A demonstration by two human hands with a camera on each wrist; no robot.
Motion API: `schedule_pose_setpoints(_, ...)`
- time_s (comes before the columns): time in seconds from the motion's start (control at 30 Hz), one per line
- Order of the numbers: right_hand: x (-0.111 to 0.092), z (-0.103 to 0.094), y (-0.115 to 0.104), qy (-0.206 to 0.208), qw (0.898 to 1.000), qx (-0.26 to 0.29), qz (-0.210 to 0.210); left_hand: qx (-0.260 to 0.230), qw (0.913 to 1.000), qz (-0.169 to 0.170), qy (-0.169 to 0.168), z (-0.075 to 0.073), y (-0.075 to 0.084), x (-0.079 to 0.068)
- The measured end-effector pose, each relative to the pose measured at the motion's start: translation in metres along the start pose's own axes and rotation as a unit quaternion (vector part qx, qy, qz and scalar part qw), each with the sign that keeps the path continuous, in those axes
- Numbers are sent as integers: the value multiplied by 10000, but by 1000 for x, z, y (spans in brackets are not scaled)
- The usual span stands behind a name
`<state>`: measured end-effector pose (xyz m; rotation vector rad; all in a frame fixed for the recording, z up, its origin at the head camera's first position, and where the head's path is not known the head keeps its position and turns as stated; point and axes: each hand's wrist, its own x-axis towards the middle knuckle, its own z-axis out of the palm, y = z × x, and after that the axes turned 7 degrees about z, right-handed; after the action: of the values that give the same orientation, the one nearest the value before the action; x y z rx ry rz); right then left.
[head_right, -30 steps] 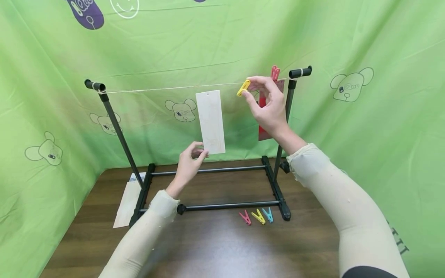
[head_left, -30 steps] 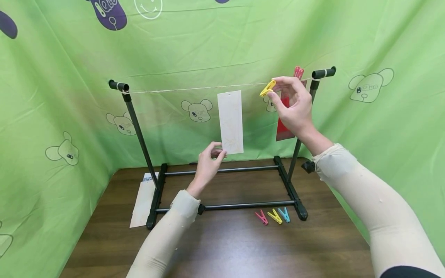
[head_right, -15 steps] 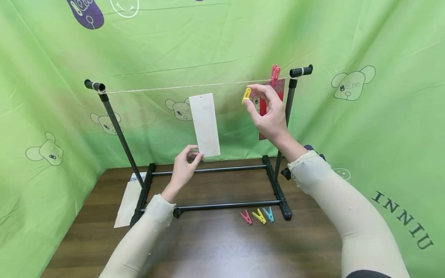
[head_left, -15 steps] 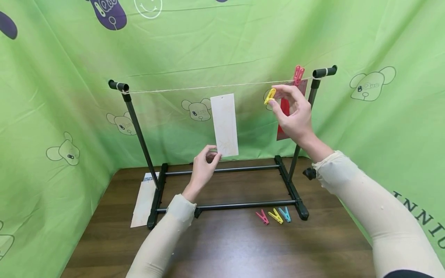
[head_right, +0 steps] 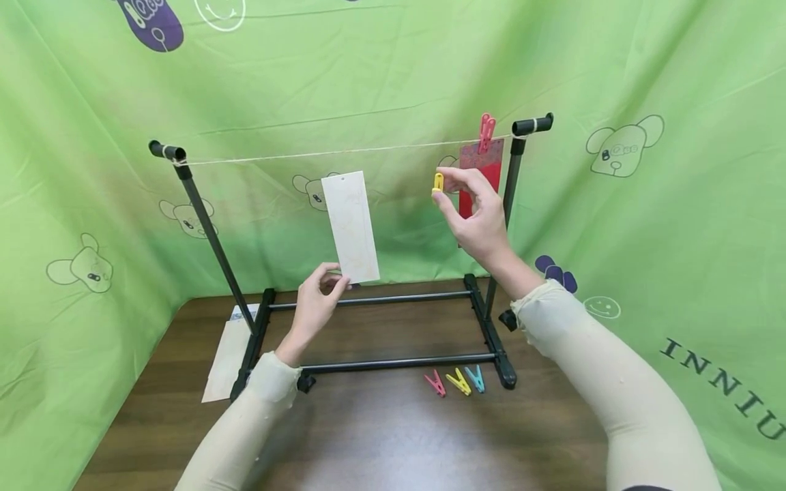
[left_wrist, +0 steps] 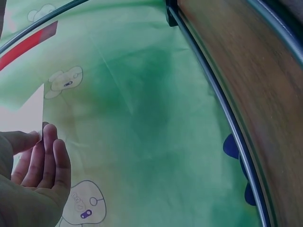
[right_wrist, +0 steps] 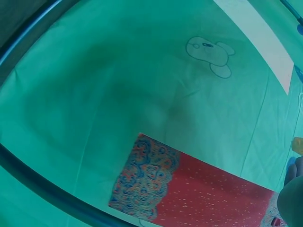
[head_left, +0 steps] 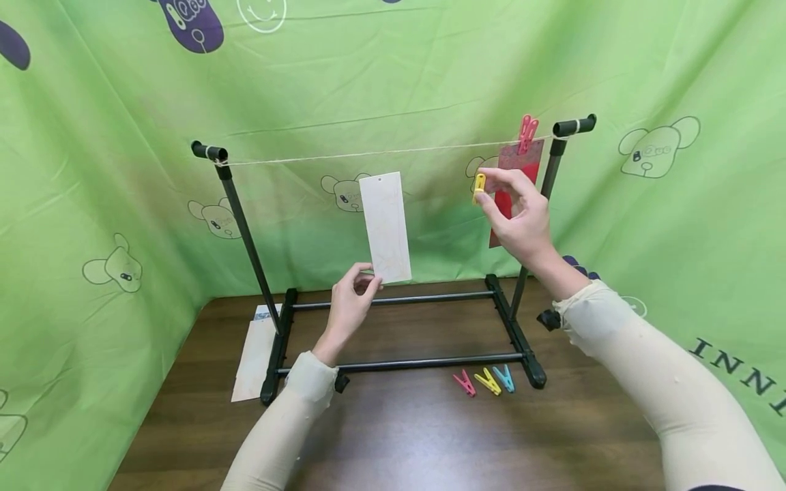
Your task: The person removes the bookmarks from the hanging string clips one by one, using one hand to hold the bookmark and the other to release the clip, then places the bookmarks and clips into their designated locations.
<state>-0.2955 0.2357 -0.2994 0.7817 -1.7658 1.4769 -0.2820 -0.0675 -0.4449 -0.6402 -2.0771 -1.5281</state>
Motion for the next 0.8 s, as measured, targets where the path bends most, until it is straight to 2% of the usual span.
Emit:
schedule_pose_setpoints(0.33, -15, -6, 5, -197, 9998, -11, 89, 121, 9999, -14, 108, -9, 1, -8)
schedule_pose_setpoints(0.53, -27, -9, 8, -261, 9989, -85, 389, 88, 9999, -19, 147, -13, -2, -15)
schedule_pose_setpoints(0.8, -43, -12, 9, -202, 9968, -105, 762, 340, 9992, -30, 230, -19, -5, -21)
